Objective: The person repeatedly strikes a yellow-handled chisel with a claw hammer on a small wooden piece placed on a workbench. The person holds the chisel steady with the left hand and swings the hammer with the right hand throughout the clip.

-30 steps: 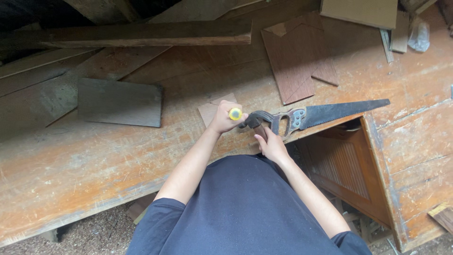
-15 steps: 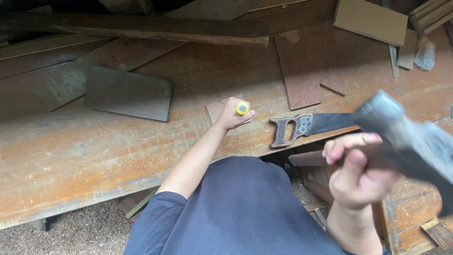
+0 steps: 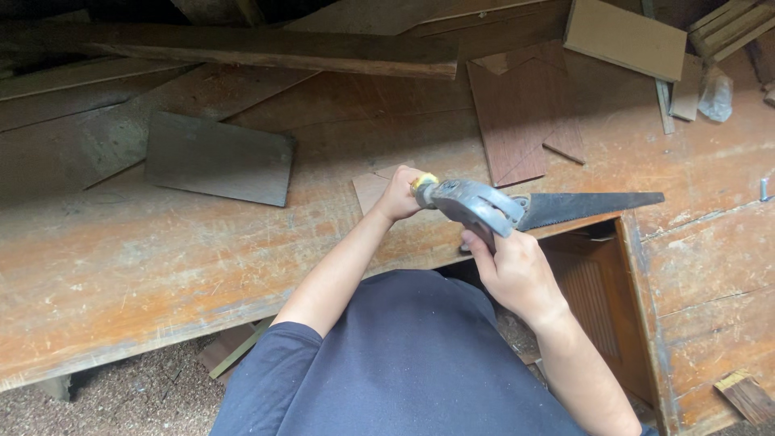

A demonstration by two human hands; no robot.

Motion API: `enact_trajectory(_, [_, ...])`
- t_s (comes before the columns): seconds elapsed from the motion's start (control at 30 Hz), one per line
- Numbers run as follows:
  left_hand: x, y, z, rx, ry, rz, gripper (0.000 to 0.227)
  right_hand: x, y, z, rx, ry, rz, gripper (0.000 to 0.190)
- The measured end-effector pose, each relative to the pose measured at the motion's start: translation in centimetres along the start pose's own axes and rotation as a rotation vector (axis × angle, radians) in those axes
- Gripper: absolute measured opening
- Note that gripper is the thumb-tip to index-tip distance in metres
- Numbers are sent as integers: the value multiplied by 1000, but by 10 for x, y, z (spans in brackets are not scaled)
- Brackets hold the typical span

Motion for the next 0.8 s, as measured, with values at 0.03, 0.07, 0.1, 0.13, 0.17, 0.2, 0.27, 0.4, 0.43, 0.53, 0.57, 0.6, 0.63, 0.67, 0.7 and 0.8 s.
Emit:
enact_trajectory(0.03, [0,0,-1,-38,-7,6,17,1,2,-3,-6,7,3,21])
enact_trajectory(0.07, [0,2,1,-57,-14,19,17,2,4,-3,-10,11,4,19])
enact_trajectory(0.1, [1,3,2,-76,-22,31,16,1,4,-2,-13,15,5,17])
enact_trajectory(0.13, [1,5,-2,-87,-31,40,16,-2,5,-1,-37,40,27,18])
enact_trajectory(0.17, [0,9,-3,-43,-18,36,16,-6,4,0,-61,66,49,20])
enact_trajectory(0.2, [1,14,-3,1,-5,33,16,-11,1,3,-84,91,71,22])
enact_trajectory(0.27, [2,16,-4,34,12,8,15,-31,-6,16,-134,190,-13,17])
enact_trajectory(0.4, [4,7,1,-27,9,-47,17,-65,-29,45,-303,575,-480,33])
enact_trajectory(0.43, [4,5,2,-42,3,-56,17,-73,-33,51,-312,661,-481,40])
enact_trajectory(0.53, [2,3,1,-10,46,-104,23,-63,-34,38,-344,586,-491,37])
enact_trajectory(0.57, [3,1,2,-10,46,-99,23,-54,-31,34,-335,518,-414,34])
enact_trajectory(0.6, [3,-1,3,-14,44,-92,24,-39,-23,20,-287,385,-219,28])
enact_trajectory(0.63, [2,-2,3,-18,42,-86,24,-24,-14,7,-240,249,-27,23])
enact_trajectory(0.67, [3,-2,2,5,36,-100,23,-14,-5,-2,-198,113,163,19])
enact_trajectory(0.7, [5,-2,1,28,29,-114,23,-9,4,-5,-163,90,180,20])
enact_trajectory(0.8, [6,-2,4,49,-3,-118,19,3,16,-3,-58,51,222,23])
Point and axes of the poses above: each hand's wrist, its own z-axis away from the middle knuckle, its own x-axis out of the palm, y = z × x, the point moved 4 cm from there along -z, towards the middle knuckle, and after that the axes turned 5 degrees about -x, right-handed, at the moved point
